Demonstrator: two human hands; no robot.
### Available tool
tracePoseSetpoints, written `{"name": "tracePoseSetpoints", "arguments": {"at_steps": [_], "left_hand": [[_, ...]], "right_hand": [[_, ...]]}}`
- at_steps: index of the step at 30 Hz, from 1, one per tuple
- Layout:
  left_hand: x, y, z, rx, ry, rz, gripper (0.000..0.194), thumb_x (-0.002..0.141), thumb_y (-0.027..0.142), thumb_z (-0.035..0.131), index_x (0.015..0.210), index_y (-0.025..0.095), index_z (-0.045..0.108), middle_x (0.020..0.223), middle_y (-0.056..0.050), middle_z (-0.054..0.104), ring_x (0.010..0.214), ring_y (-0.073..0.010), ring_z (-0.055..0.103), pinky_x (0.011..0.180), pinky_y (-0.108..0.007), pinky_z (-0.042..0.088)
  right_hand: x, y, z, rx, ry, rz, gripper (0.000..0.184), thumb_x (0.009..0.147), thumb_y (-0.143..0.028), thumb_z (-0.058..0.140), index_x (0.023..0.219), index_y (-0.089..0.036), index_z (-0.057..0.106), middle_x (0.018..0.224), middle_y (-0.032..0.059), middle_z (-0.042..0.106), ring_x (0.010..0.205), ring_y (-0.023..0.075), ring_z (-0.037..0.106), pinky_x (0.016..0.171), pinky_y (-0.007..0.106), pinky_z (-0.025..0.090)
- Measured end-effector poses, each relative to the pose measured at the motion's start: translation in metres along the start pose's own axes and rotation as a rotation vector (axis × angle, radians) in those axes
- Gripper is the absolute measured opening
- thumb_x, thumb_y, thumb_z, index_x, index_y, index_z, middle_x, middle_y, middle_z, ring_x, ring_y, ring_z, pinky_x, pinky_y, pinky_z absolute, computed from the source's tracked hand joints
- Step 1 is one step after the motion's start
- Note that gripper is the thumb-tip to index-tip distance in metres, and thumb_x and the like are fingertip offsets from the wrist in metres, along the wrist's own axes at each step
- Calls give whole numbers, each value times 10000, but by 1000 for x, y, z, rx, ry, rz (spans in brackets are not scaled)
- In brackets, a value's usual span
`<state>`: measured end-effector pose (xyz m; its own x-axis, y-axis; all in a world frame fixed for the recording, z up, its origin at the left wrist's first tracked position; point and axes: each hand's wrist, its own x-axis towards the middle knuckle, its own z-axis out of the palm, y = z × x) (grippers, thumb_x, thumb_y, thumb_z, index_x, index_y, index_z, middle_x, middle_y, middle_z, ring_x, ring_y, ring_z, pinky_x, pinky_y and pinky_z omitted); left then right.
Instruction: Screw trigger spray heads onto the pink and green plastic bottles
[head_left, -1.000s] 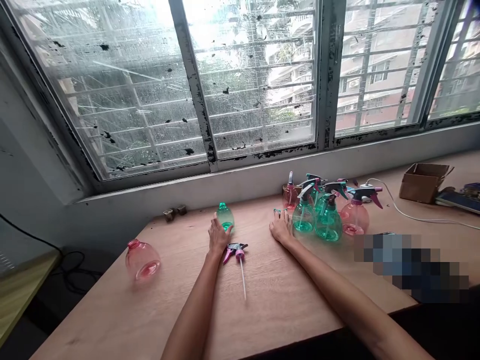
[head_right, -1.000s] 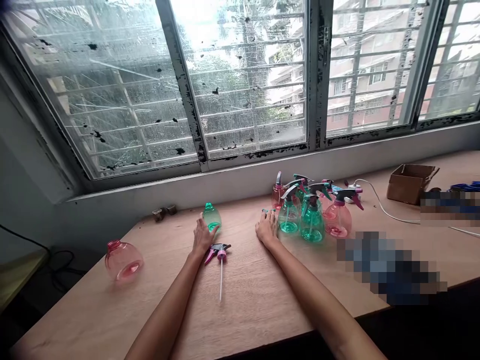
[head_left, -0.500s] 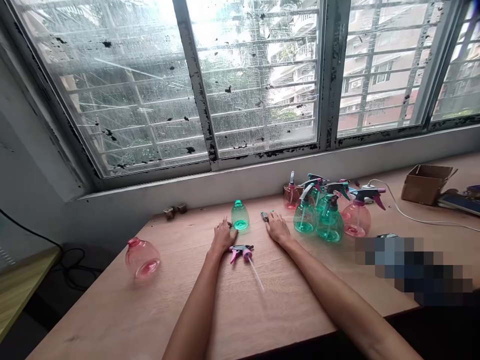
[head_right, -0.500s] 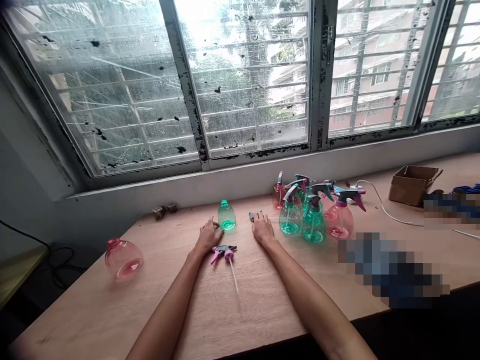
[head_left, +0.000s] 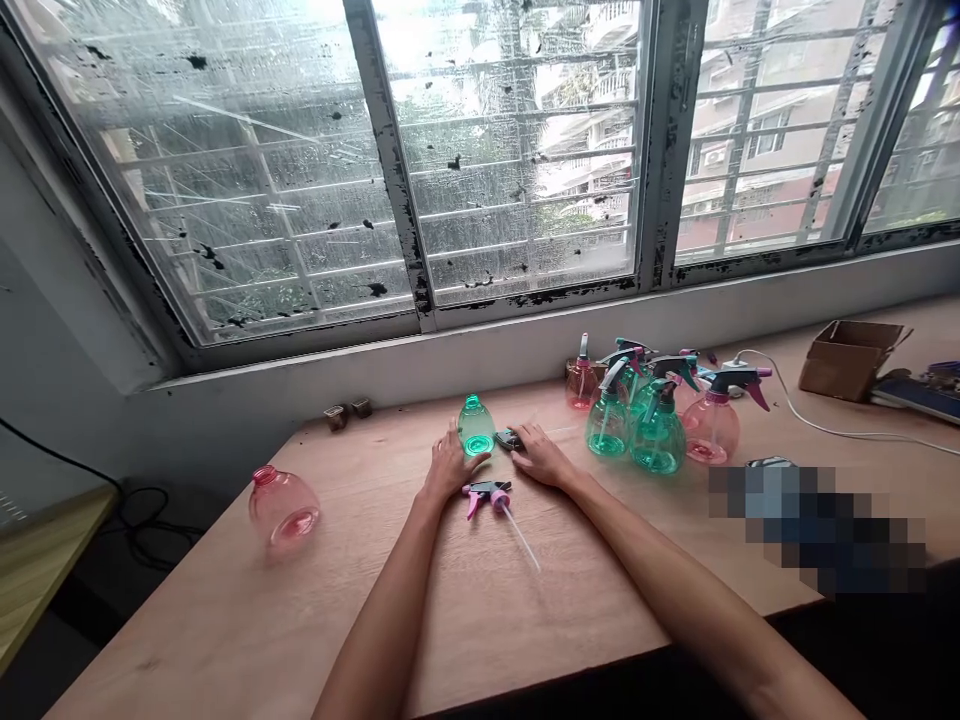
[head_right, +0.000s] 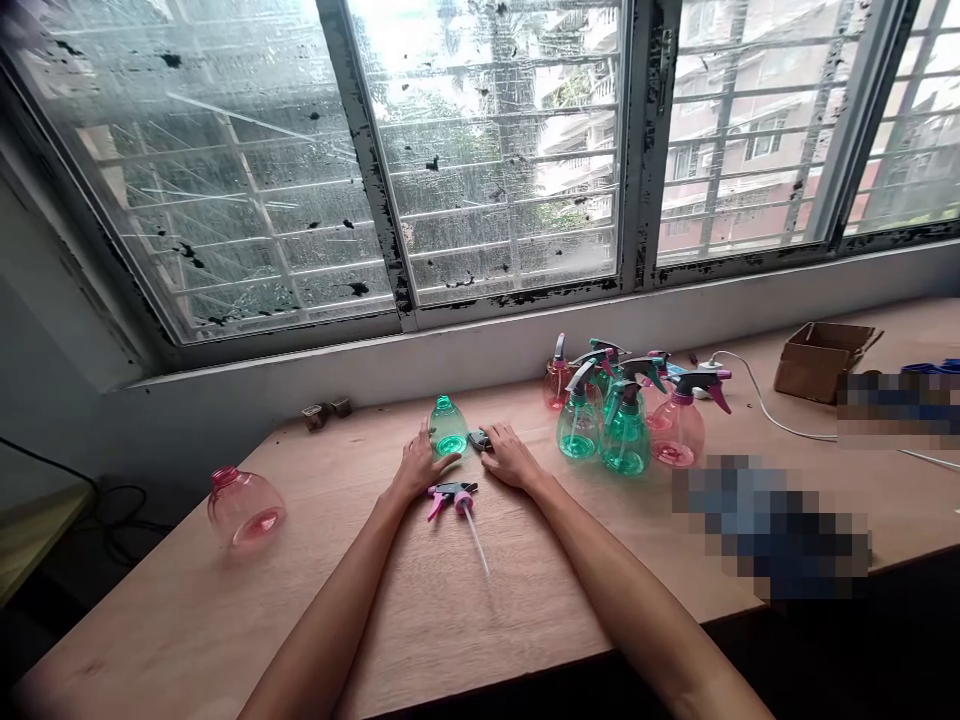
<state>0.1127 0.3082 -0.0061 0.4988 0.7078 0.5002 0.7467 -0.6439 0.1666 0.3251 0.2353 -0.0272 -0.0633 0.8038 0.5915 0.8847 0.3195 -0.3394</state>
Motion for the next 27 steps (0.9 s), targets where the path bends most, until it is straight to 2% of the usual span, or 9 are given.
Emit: {"name": "tracePoseSetpoints", "arguments": {"at_steps": [6, 15, 22, 27], "left_hand": [[-2, -1, -1, 3, 56, -16, 407, 946, 339, 636, 1317, 191, 560, 1413, -110, 559, 1241, -311, 577, 1025, -562, 482], [-7, 4, -10, 5, 199, -85, 410, 948, 342, 631, 1320, 190, 550, 1364, -109, 582, 1178, -296, 610, 967, -527, 526], [-9, 4, -15, -17, 264, -53, 431, 944, 334, 637, 1340, 196, 534, 1402, -112, 553, 1207, -306, 590, 981, -537, 517], [-9, 4, -13, -14, 271, -21, 420, 945, 327, 638, 1333, 195, 544, 1406, -112, 559, 1213, -305, 593, 989, -541, 515]], "right_hand": [[4, 0, 6, 78, 40, 41, 312, 980, -304, 625, 1267, -184, 595, 1289, 93, 629, 1083, 264, 655, 905, 478, 565], [0, 3, 9, 50, -16, 87, 287, 973, -318, 634, 1222, -176, 617, 1238, 86, 652, 1033, 249, 669, 875, 456, 575], [1, 6, 4, 16, 52, 95, 300, 969, -313, 640, 1233, -174, 611, 1253, 88, 644, 1056, 258, 661, 890, 471, 567], [-1, -2, 0, 21, 117, 63, 305, 972, -317, 636, 1242, -180, 606, 1260, 89, 640, 1056, 258, 660, 891, 470, 567]]}}
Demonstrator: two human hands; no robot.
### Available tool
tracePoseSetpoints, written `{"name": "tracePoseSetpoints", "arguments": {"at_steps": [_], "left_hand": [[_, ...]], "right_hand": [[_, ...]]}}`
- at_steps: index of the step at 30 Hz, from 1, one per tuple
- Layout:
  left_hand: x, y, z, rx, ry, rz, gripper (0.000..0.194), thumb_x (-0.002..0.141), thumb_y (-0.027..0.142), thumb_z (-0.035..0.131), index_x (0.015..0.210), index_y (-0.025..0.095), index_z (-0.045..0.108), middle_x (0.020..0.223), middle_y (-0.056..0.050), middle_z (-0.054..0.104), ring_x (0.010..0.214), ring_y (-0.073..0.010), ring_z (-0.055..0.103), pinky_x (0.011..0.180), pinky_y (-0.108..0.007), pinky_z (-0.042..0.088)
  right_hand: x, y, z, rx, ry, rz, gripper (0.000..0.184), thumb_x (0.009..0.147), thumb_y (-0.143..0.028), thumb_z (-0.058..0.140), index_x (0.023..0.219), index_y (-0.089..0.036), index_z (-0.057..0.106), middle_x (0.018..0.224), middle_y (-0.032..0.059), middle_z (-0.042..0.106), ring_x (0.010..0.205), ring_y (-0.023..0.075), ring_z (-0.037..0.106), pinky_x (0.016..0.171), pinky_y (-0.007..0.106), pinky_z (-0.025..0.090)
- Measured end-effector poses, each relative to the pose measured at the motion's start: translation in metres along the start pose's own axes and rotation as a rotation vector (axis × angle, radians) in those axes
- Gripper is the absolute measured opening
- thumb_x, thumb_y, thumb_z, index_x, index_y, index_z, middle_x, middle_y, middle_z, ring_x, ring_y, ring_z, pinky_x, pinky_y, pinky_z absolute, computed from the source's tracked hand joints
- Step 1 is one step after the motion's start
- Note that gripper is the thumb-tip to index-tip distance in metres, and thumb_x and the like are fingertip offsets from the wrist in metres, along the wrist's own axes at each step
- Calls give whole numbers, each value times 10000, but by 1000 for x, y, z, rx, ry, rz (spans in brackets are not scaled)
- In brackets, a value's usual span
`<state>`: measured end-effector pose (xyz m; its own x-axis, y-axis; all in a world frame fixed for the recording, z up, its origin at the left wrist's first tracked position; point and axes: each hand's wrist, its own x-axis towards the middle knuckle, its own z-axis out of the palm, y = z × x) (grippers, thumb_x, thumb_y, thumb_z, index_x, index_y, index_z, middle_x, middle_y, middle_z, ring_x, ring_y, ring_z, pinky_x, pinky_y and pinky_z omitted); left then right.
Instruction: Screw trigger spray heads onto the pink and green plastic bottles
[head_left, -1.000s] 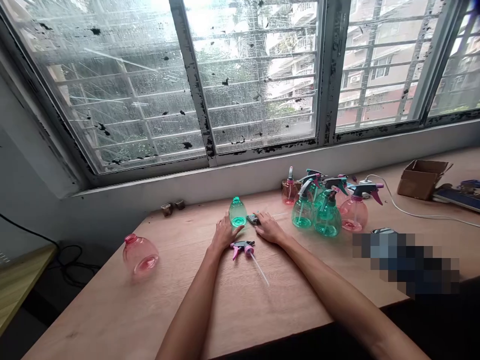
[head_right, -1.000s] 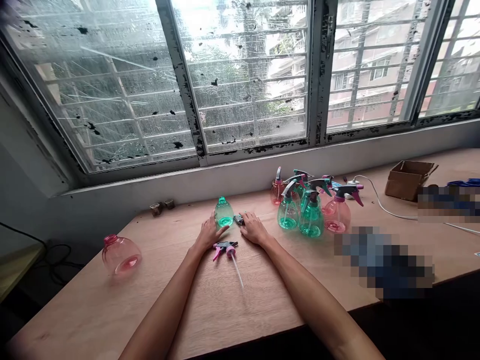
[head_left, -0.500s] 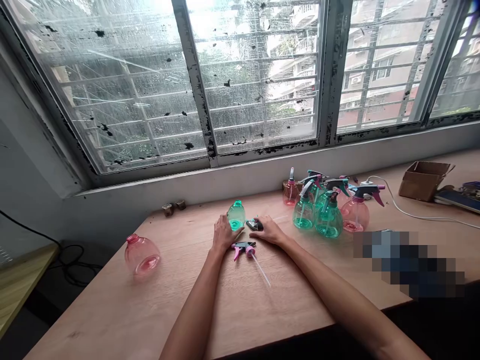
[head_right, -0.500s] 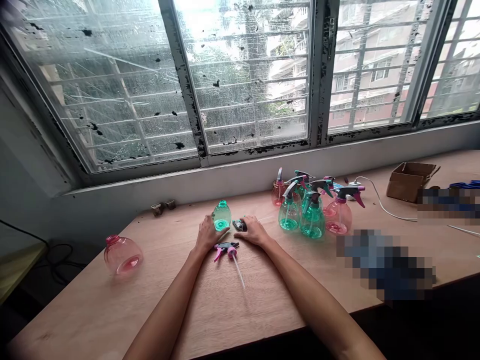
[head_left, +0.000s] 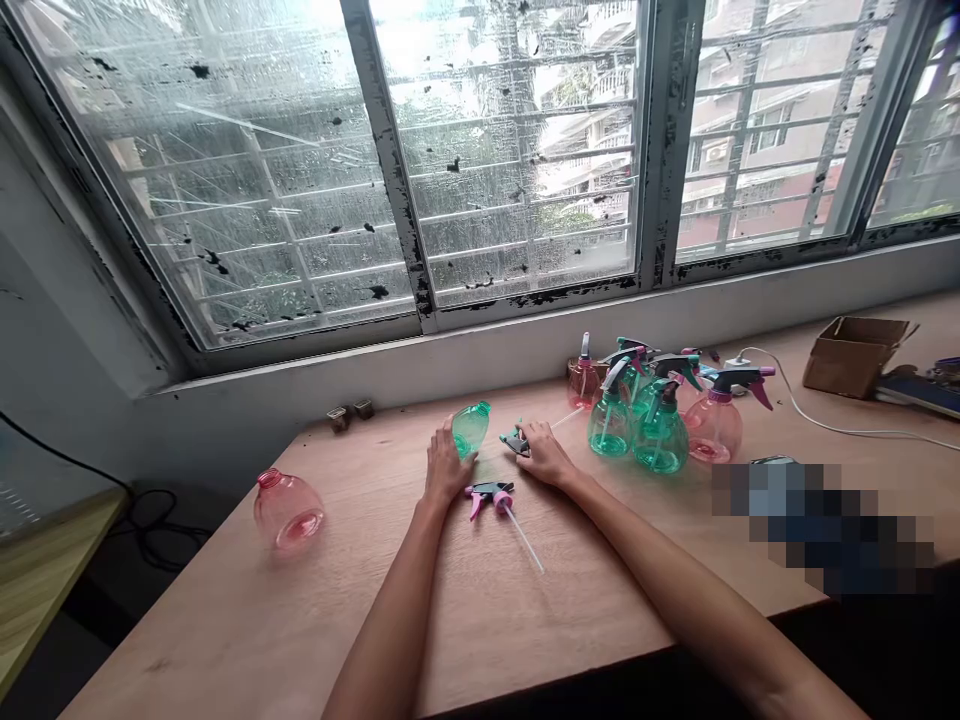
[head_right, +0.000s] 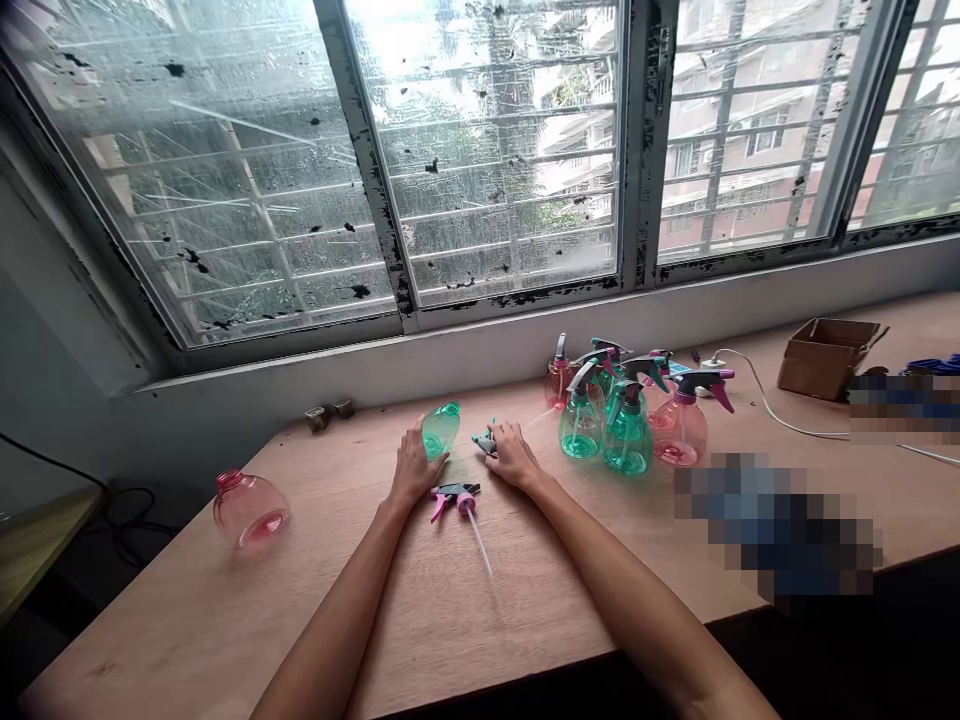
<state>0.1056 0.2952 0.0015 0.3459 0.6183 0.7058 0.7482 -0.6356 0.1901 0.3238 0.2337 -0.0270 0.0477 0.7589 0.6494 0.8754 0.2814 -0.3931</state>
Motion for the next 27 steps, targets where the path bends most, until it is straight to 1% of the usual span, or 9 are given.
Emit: {"name": "tracePoseSetpoints", "arguments": {"at_steps": [7, 10, 13, 15, 17, 19, 20, 25, 27], "left_hand": [[-1, 3, -3, 69, 78, -73, 414, 944, 312, 641, 1330, 197, 547, 1419, -111, 547, 1231, -311, 580, 1001, -549, 506], [-1, 0, -5, 99, 100, -99, 413, 945, 306, 640, 1333, 199, 546, 1425, -111, 543, 1237, -311, 577, 1003, -549, 506], [0, -3, -7, 125, 110, -109, 410, 949, 303, 635, 1336, 204, 544, 1428, -110, 543, 1236, -308, 578, 1005, -547, 506], [-1, -4, -7, 140, 114, -113, 410, 951, 302, 632, 1339, 206, 542, 1432, -111, 540, 1237, -307, 578, 1007, -545, 506], [-1, -5, -7, 151, 115, -115, 410, 952, 301, 631, 1340, 206, 541, 1433, -111, 539, 1237, -306, 578, 1006, -543, 507], [-1, -5, -7, 159, 110, -115, 406, 952, 301, 631, 1337, 205, 544, 1426, -111, 544, 1227, -303, 585, 997, -537, 515], [-1, -5, -7, 161, 105, -114, 402, 952, 301, 630, 1333, 205, 547, 1422, -110, 548, 1220, -301, 589, 992, -534, 519], [-1, -4, -6, 170, 86, -102, 390, 953, 301, 629, 1324, 206, 555, 1418, -108, 553, 1225, -301, 586, 1001, -539, 511], [-1, -3, -7, 171, 80, -99, 396, 952, 302, 631, 1328, 206, 553, 1426, -108, 547, 1239, -306, 577, 1015, -551, 497]], "right_hand": [[4, -23, -19, 108, 151, -72, 342, 974, -321, 621, 1289, -198, 569, 1290, 97, 610, 1089, 269, 635, 901, 475, 556], [3, -35, -28, 184, 213, -113, 400, 987, -284, 575, 1371, -198, 507, 1350, 142, 556, 1208, 299, 561, 980, 473, 520], [1, -42, -34, 258, 285, -111, 371, 1006, -316, 524, 1362, -210, 529, 1415, 154, 518, 1324, 317, 464, 1070, 461, 453], [-1, -42, -35, 310, 330, -73, 332, 1020, -361, 493, 1310, -216, 566, 1349, 148, 584, 1249, 316, 538, 1024, 459, 478], [-2, -40, -35, 366, 359, -24, 311, 1031, -388, 469, 1241, -202, 605, 1150, 129, 688, 1025, 280, 659, 905, 441, 532], [-3, -39, -34, 428, 368, 6, 304, 1029, -408, 484, 1165, -184, 638, 979, 79, 722, 833, 224, 688, 808, 412, 559], [-4, -39, -34, 464, 371, 15, 312, 1026, -421, 494, 1141, -174, 646, 949, 61, 723, 790, 204, 689, 779, 398, 566], [-5, -48, -32, 660, 403, 65, 449, 1031, -525, 395, 1100, -177, 670, 1033, 91, 742, 750, 192, 701, 644, 338, 596], [-5, -51, -31, 724, 396, 94, 472, 998, -577, 422, 1040, -198, 701, 1022, 87, 756, 734, 202, 703, 625, 336, 600]]}}
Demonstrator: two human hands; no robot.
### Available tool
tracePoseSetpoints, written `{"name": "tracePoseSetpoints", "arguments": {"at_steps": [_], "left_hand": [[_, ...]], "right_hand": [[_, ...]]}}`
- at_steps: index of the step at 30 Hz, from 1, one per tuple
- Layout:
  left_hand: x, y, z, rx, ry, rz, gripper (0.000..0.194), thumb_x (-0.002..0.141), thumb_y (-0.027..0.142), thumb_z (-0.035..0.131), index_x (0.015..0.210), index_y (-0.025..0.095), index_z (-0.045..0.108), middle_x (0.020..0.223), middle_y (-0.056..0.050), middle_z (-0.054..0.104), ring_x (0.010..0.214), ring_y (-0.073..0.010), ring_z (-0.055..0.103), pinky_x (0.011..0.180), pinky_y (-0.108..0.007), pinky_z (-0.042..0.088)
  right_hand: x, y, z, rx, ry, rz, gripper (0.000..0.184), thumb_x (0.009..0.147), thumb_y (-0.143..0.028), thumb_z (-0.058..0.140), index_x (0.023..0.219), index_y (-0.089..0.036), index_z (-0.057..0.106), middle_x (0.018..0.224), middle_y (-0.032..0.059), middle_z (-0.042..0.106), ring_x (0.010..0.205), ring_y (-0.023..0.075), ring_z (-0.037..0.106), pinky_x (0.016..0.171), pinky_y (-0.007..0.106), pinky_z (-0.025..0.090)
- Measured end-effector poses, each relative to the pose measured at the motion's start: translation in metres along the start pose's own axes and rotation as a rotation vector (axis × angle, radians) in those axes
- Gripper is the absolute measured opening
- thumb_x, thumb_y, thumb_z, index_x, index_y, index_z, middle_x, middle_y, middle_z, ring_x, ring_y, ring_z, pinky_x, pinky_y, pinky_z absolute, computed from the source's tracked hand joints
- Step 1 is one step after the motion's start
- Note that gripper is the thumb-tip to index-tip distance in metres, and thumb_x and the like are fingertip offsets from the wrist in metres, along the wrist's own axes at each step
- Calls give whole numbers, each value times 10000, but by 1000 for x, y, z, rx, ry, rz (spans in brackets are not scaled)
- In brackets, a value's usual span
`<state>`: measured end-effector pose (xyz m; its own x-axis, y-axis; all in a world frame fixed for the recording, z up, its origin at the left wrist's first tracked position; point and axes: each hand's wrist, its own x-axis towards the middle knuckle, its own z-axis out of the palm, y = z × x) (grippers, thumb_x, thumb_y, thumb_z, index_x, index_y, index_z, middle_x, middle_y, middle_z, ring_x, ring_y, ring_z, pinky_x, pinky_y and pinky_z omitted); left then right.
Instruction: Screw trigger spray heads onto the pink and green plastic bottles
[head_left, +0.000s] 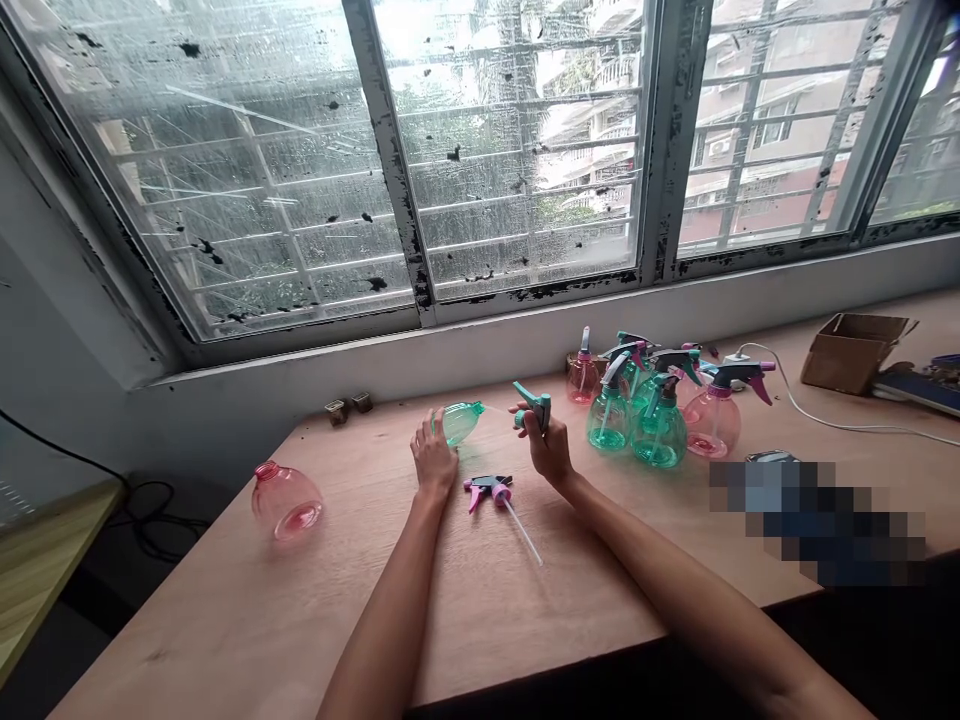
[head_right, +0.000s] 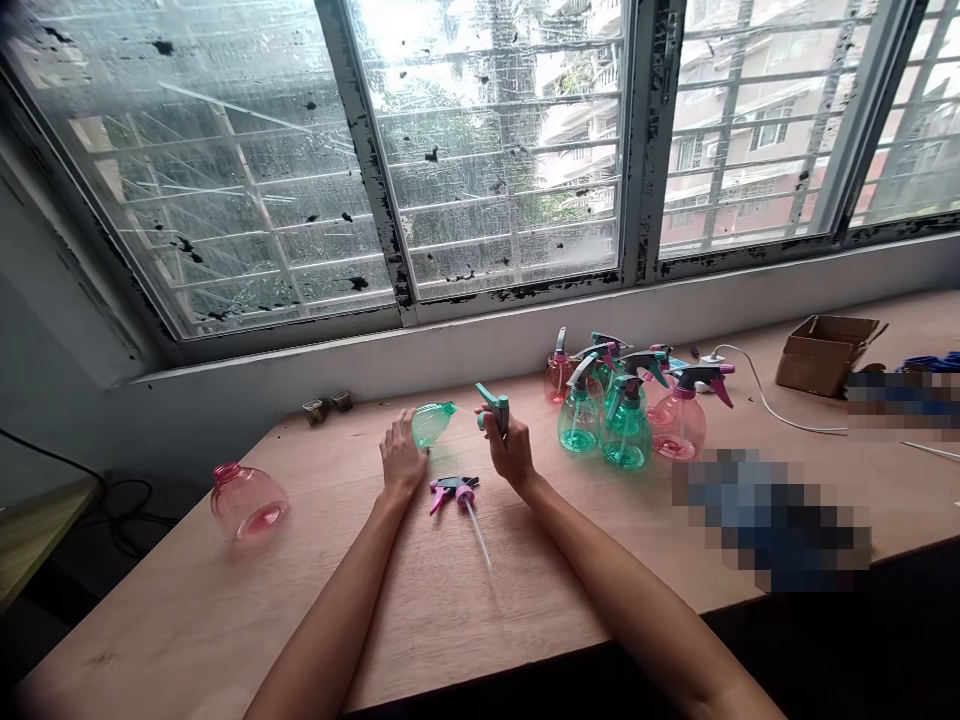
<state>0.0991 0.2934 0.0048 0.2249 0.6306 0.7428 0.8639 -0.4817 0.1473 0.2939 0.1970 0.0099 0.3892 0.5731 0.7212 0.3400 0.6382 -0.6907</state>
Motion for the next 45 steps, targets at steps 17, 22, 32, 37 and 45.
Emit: {"name": "tracePoseSetpoints", "arguments": {"at_steps": [17, 22, 32, 37, 45], "left_hand": [[-3, 19, 4, -291, -192, 279, 454, 954, 298, 627, 1384, 222, 502, 1482, -116, 492, 1249, -313, 570, 998, -540, 517], [-5, 23, 9, -369, -223, 292, 497, 944, 324, 639, 1404, 224, 482, 1505, -118, 465, 1281, -333, 540, 1027, -574, 485], [-4, 20, 9, -482, -210, 244, 499, 942, 324, 644, 1403, 222, 483, 1510, -118, 461, 1298, -338, 528, 1039, -582, 473], [0, 20, 12, -522, -183, 180, 446, 951, 322, 632, 1368, 210, 515, 1445, -116, 527, 1227, -308, 588, 989, -538, 524], [-2, 19, 9, -501, -151, 160, 457, 943, 319, 642, 1368, 207, 515, 1453, -115, 514, 1255, -321, 562, 1007, -557, 503]], "right_hand": [[14, 51, -25, 323, -253, 681, 256, 986, -342, 615, 1165, -159, 633, 1105, 65, 690, 873, 199, 696, 749, 376, 604], [14, 54, -29, 330, -319, 714, 269, 979, -323, 628, 1194, -163, 624, 1160, 74, 676, 932, 218, 692, 791, 403, 600], [13, 54, -27, 310, -325, 712, 265, 982, -326, 623, 1191, -163, 622, 1140, 70, 680, 905, 209, 694, 769, 389, 604], [13, 52, -28, 291, -327, 692, 265, 983, -329, 621, 1191, -165, 623, 1139, 70, 680, 900, 207, 694, 766, 386, 604], [13, 59, -27, 268, -393, 660, 266, 977, -319, 632, 1192, -163, 625, 1159, 73, 676, 931, 218, 692, 788, 402, 602]]}}
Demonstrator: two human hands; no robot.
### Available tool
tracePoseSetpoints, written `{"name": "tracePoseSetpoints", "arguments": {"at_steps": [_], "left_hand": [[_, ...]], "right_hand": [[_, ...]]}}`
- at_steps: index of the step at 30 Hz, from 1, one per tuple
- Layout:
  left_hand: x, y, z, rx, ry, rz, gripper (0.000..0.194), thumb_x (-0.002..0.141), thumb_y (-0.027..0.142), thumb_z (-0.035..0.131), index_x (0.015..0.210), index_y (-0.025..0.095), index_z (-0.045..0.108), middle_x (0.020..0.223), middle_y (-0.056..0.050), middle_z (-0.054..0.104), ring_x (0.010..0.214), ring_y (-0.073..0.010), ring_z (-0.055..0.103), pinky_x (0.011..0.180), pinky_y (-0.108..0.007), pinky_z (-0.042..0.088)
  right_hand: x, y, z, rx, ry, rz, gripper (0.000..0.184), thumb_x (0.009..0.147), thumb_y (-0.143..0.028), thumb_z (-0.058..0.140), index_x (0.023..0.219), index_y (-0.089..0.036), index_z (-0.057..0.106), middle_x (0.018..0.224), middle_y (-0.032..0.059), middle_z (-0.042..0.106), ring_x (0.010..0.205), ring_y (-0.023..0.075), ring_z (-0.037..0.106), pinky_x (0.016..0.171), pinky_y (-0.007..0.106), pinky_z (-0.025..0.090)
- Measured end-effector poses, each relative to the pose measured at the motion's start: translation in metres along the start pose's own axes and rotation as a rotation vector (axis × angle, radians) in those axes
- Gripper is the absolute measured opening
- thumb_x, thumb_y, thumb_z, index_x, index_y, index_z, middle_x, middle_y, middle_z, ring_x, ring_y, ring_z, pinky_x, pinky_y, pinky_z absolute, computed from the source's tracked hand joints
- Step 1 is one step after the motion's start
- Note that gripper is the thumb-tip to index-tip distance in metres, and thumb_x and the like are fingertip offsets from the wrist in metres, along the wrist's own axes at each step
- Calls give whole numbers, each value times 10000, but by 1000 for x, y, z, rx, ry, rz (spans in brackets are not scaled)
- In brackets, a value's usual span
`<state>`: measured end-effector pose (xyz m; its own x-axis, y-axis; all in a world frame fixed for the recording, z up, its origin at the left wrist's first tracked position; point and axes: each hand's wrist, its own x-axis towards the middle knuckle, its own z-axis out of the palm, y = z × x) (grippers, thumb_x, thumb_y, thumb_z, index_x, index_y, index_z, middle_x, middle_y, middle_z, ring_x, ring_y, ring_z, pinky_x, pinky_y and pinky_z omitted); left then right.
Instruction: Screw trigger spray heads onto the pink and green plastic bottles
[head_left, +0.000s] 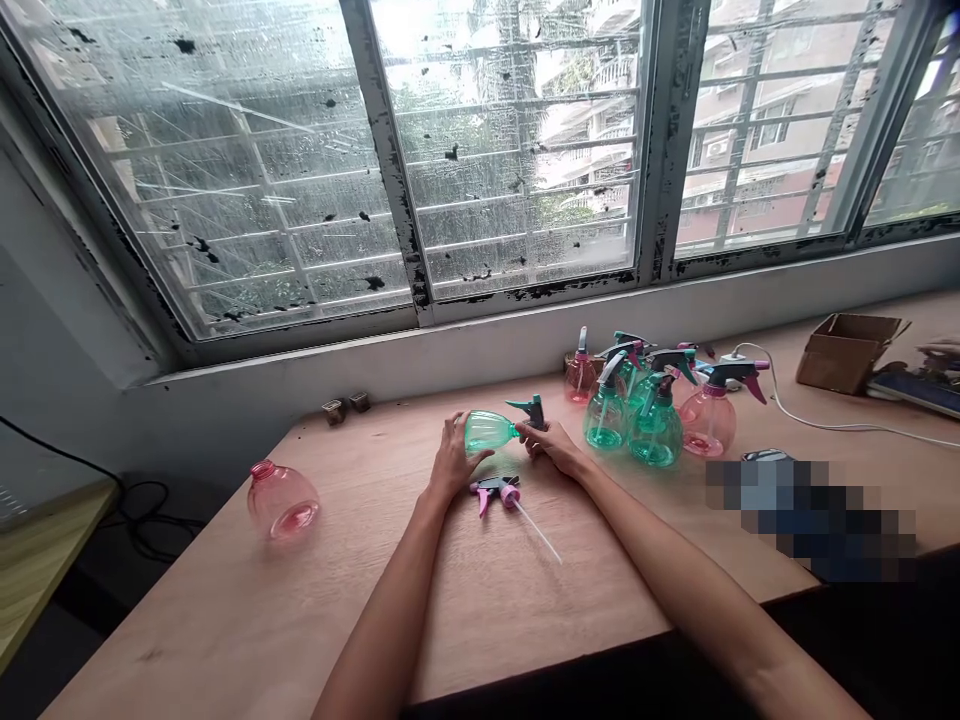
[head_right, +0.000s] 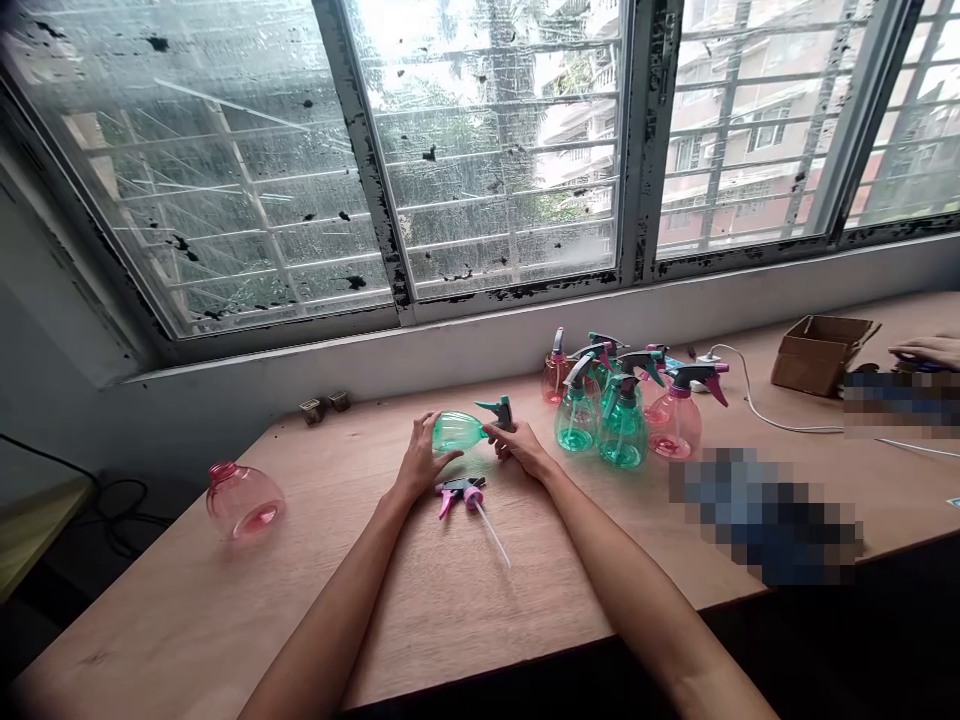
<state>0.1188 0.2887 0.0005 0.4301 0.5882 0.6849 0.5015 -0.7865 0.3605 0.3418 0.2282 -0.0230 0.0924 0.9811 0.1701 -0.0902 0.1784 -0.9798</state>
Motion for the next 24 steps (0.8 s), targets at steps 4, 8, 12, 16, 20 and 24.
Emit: {"name": "tracePoseSetpoints", "arguments": {"at_steps": [4, 8, 12, 16, 20, 24], "left_hand": [[-2, 0, 0, 9, 8, -4, 471, 938, 325, 647, 1373, 208, 511, 1480, -116, 491, 1293, -335, 530, 1039, -582, 468], [-1, -1, 2, -17, 8, -29, 444, 941, 329, 643, 1352, 201, 531, 1444, -113, 531, 1264, -323, 558, 1030, -573, 478], [0, 1, 2, -77, 49, -96, 402, 957, 322, 624, 1331, 196, 546, 1401, -110, 566, 1206, -298, 603, 990, -535, 519], [2, 0, 1, -135, 91, -171, 373, 966, 316, 610, 1315, 194, 558, 1366, -106, 590, 1172, -284, 622, 971, -519, 533], [2, -7, 3, -193, 69, -223, 393, 957, 321, 623, 1323, 196, 553, 1398, -109, 566, 1206, -298, 600, 993, -539, 514], [1, -16, 5, -275, -48, -229, 373, 954, 317, 631, 1298, 187, 571, 1350, -104, 603, 1154, -281, 633, 959, -514, 542]], "right_hand": [[2, 5, 2, -44, -23, -7, 260, 973, -307, 638, 1190, -164, 627, 1165, 73, 675, 940, 220, 691, 795, 406, 601], [2, 8, 3, -76, -26, -27, 254, 973, -303, 638, 1186, -165, 628, 1156, 71, 677, 928, 216, 692, 787, 399, 602], [1, 7, 3, -90, -30, -61, 248, 973, -298, 639, 1179, -161, 628, 1130, 65, 682, 897, 206, 695, 761, 383, 606], [1, 6, 5, -112, -31, -84, 248, 973, -297, 639, 1180, -161, 627, 1127, 64, 682, 892, 205, 695, 757, 380, 606], [2, 8, 6, -152, -29, -84, 249, 971, -299, 641, 1178, -160, 630, 1135, 65, 681, 905, 211, 694, 764, 386, 606], [3, 10, 4, -208, -18, -76, 263, 971, -306, 641, 1190, -161, 627, 1158, 68, 676, 933, 223, 692, 785, 401, 603]]}}
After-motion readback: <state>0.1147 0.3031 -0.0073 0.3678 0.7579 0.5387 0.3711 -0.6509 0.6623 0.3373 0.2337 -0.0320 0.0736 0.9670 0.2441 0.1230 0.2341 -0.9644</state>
